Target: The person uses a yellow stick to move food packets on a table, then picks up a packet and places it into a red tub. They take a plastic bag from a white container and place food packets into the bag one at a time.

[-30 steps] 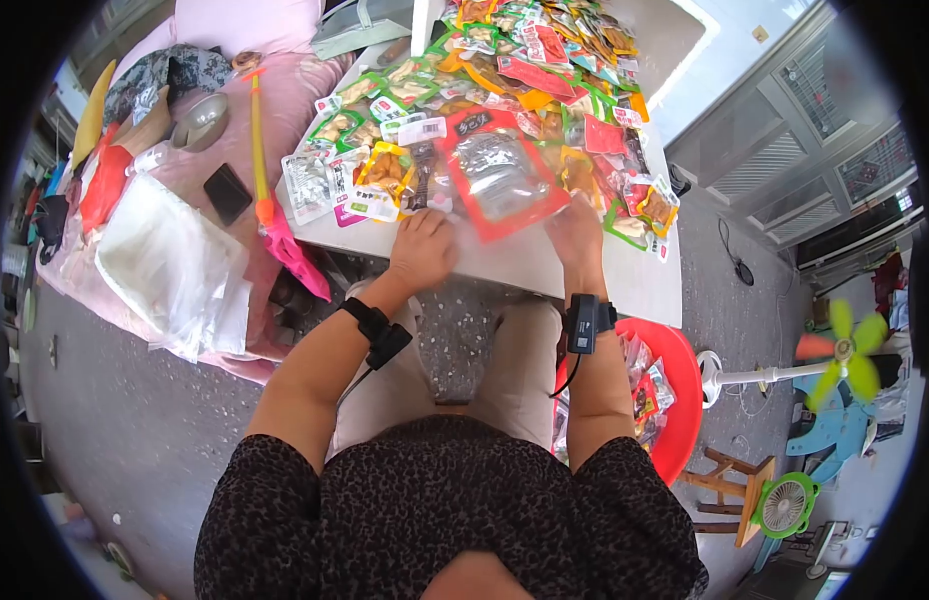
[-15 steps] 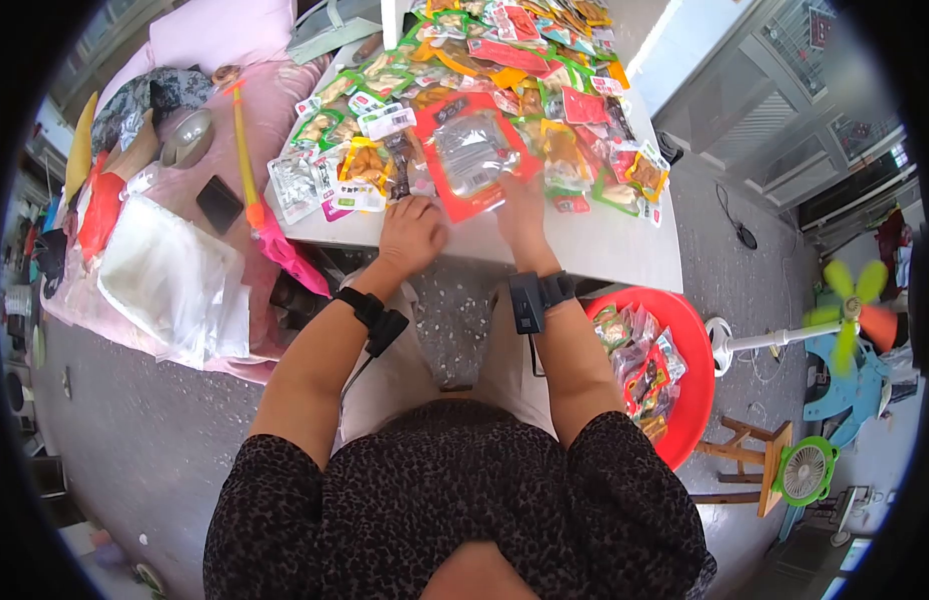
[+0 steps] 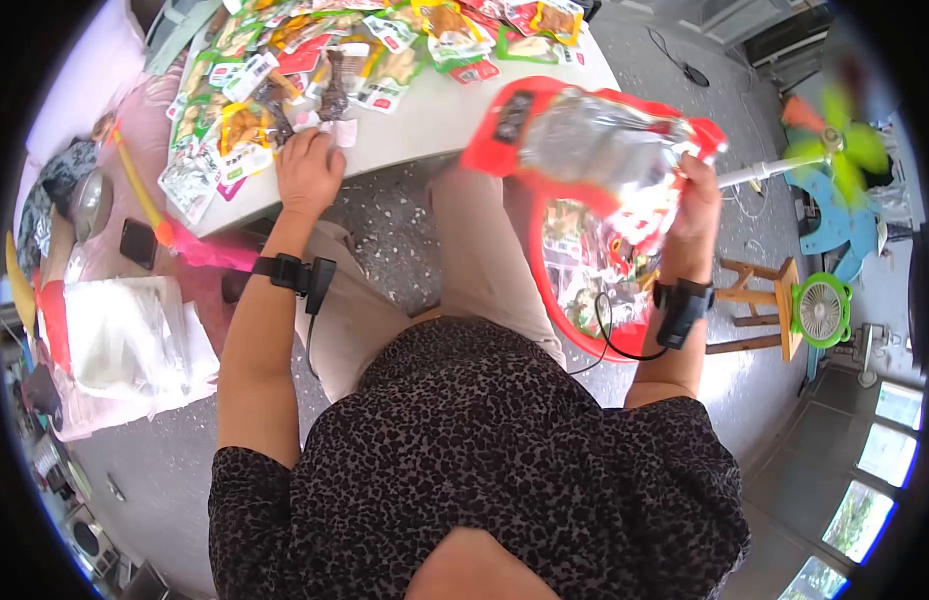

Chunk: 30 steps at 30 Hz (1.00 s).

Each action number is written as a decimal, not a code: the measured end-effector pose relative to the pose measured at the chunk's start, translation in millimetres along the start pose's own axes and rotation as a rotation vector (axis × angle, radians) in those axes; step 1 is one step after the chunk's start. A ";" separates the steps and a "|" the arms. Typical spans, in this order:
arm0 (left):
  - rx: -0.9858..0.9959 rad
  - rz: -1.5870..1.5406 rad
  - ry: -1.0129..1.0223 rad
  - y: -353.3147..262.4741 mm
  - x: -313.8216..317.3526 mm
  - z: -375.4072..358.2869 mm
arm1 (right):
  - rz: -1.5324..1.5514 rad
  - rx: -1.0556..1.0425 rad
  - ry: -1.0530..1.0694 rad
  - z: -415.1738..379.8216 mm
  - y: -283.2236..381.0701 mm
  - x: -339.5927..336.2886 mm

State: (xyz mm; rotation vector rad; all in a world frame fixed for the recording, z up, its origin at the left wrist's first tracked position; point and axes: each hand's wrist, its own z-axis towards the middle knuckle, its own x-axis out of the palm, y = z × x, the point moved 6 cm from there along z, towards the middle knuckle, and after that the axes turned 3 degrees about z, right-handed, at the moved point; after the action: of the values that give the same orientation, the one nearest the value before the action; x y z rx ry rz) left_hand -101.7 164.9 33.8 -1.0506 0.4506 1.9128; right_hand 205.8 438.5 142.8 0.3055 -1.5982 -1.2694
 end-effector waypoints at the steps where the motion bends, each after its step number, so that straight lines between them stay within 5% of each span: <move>1: 0.004 0.009 0.001 0.5 1.0 -0.2 | 0.091 0.011 -0.057 -12.4 14.2 -25.6; 4: 0.022 0.032 -0.004 0.3 2.2 0.1 | 0.178 -0.076 -0.159 -46.0 44.3 -87.4; 9: 0.031 0.053 -0.002 1.2 4.1 -0.9 | -0.203 -0.252 -0.653 -84.0 43.7 -162.1; 12: 0.036 0.062 0.011 1.0 6.7 -2.5 | -0.226 -0.171 -0.768 -102.5 24.1 -202.7; 17: 0.061 0.057 0.005 2.0 7.6 -1.7 | -1.638 0.125 -0.636 -137.7 6.0 -268.2; 20: 0.071 0.057 0.013 1.6 8.6 -2.0 | 0.037 -0.117 -1.134 -156.4 -9.9 -286.6; 24: 0.073 0.061 0.017 1.0 8.1 -1.3 | 0.072 -0.109 -1.152 -191.5 -37.2 -347.8; 27: 0.070 0.052 0.017 0.7 7.4 -2.0 | -1.371 0.028 -1.180 -233.9 -94.2 -362.7; 30: 0.080 0.035 0.009 -2.9 6.7 -0.3 | -1.824 0.416 -0.959 -233.2 -122.8 -361.2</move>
State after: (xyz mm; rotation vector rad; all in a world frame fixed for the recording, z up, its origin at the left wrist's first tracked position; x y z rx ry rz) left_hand -100.8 169.8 28.5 -1.0053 0.5496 1.9052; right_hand 509.7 511.5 -177.0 1.9729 -2.3524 -2.6039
